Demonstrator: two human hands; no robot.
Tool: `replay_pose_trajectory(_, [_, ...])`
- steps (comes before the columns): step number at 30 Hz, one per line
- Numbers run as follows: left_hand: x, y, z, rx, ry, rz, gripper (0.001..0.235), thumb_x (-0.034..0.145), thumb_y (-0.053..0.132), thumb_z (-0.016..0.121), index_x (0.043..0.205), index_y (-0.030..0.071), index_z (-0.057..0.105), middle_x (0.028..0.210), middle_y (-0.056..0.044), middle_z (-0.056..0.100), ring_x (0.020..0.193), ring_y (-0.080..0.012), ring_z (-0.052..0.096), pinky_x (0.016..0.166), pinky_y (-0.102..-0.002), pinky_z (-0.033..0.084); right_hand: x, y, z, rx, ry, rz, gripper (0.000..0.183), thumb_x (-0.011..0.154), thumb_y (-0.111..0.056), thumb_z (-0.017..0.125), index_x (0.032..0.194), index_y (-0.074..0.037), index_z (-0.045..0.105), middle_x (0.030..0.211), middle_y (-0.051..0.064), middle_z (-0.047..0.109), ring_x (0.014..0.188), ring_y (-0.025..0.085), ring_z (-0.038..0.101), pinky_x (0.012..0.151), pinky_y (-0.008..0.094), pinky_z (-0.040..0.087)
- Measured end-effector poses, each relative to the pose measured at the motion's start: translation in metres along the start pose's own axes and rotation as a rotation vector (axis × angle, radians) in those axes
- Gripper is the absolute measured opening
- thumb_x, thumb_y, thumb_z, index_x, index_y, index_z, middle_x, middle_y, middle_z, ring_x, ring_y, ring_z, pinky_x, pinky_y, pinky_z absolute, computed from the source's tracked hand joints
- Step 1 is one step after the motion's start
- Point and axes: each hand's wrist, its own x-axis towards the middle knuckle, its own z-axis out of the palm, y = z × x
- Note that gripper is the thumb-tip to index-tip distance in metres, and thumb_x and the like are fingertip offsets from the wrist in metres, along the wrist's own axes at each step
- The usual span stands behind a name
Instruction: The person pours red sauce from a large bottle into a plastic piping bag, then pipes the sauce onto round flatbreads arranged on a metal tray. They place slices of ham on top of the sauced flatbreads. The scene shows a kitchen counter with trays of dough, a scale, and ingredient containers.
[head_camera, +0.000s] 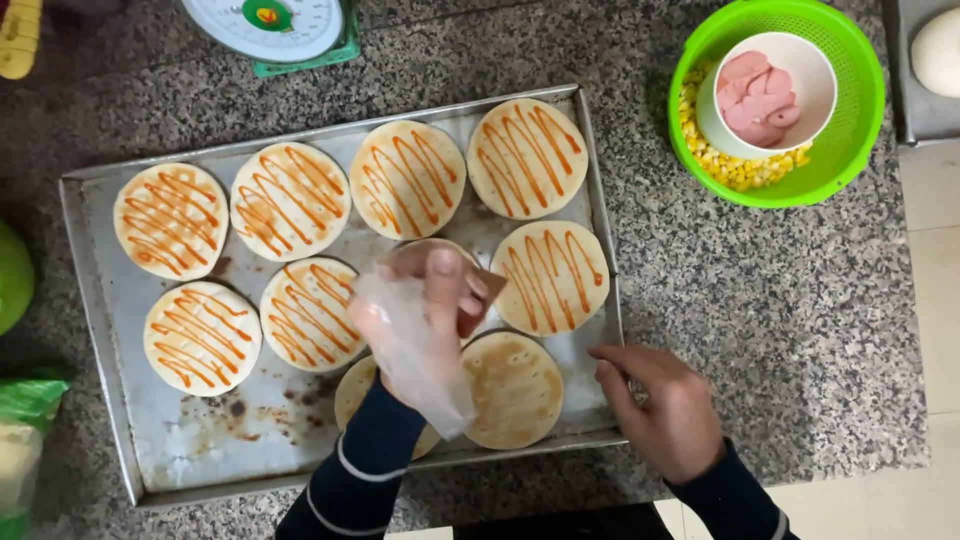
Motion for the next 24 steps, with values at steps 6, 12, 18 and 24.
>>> replay_pose_trajectory(6, [-0.024,-0.072,-0.001,-1.791,-0.656,-0.616,0.083,0.106,0.074,0.058,0.134,-0.002,0.072,0.117,-0.016,0.076,0.105,-0.0248,0.075,0.093,-0.029,0.065,0.004,-0.006,0.000,0.020,-0.020,-0.017,0.026,0.106,-0.017,0.070,0.124,-0.005,0.083,0.113,0.015,0.089,0.090,0.027,0.088,0.082,0.044,0.072])
replay_pose_trajectory(12, [-0.017,-0.032,-0.008,-0.433,-0.099,-0.242,0.022,0.105,0.028,0.080,0.093,0.010,0.076,0.060,-0.007,0.074,0.052,-0.0179,0.076,0.053,-0.033,0.066,0.002,-0.008,-0.001,0.004,-0.013,-0.036,0.025,0.106,-0.018,0.070,0.124,-0.007,0.084,0.110,0.012,0.089,0.091,0.027,0.086,0.080,0.043,0.069])
replay_pose_trajectory(18, [-0.036,0.033,-0.035,-0.393,-0.125,-0.088,0.058,0.113,0.048,0.061,0.070,0.010,0.070,0.072,-0.009,0.076,0.085,-0.0248,0.087,0.086,-0.043,0.073,-0.007,-0.010,0.000,-0.006,-0.047,0.019,0.030,0.109,-0.027,0.068,0.125,-0.009,0.086,0.114,0.013,0.089,0.097,0.032,0.085,0.082,0.048,0.068])
replay_pose_trajectory(24, [-0.106,0.007,-0.016,-0.354,-0.101,-0.129,0.060,0.110,0.039,0.067,0.059,0.007,0.067,0.074,-0.012,0.084,0.085,-0.0263,0.088,0.083,-0.037,0.070,-0.013,-0.017,-0.003,0.010,-0.045,-0.003,0.027,0.108,-0.022,0.068,0.121,-0.008,0.087,0.115,0.011,0.089,0.093,0.027,0.087,0.079,0.043,0.068])
